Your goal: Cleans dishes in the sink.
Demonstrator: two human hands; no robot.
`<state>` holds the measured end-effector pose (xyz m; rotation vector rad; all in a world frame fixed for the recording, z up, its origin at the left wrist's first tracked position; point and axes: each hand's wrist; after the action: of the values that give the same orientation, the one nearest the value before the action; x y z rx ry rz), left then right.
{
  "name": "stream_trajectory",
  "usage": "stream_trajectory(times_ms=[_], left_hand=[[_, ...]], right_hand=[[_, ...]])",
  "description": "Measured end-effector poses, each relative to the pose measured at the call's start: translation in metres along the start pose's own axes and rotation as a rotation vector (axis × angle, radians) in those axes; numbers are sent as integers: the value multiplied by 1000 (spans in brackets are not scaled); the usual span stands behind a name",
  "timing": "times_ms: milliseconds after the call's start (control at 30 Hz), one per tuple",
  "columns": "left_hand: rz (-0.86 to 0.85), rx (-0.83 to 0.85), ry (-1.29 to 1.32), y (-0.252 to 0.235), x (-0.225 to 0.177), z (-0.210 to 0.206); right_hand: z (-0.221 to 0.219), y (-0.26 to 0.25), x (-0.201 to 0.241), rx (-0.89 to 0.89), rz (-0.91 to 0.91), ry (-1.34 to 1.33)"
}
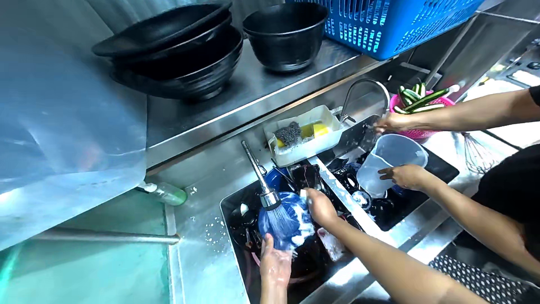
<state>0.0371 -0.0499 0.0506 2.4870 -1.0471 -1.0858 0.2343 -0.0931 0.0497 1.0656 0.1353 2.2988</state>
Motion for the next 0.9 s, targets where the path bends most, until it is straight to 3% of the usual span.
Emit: stream_trajectory(times_ms=[167, 333, 400, 533, 600, 667, 733, 833, 900], left_hand=[[98, -39, -46, -12, -3, 14], [169, 23, -20, -18, 11, 26], [183, 23, -98, -16, 19, 29], [234, -26, -378, -2, 30, 26], [200, -8, -282, 11, 23, 13], [188, 115, -58, 24, 8, 3], [121, 122, 91, 28, -2, -3], [-36, 155, 119, 24, -6, 0], [-25, 156, 158, 22, -8, 3]], right_hand=[[-4, 37, 19, 115, 77, -576], [-7, 75, 46, -11, -67, -1266], [-6, 83, 43, 9, -9, -1163], [-6, 94, 38, 122, 134, -404], [-20, 99, 30, 133, 365, -62], [-39, 104, 22, 84, 558, 174], [-45, 112, 27, 181, 553, 212], [-39, 117, 47, 394, 517, 146], [-38, 113, 48, 477, 536, 207]])
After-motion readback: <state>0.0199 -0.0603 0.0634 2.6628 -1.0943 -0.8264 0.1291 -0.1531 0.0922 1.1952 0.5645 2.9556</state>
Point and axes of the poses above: each hand's wrist, its own y-axis away from the middle knuckle, its own z-axis out of the back of the hand, x = y × z, and after that the axes turned 12 degrees about x, right-handed
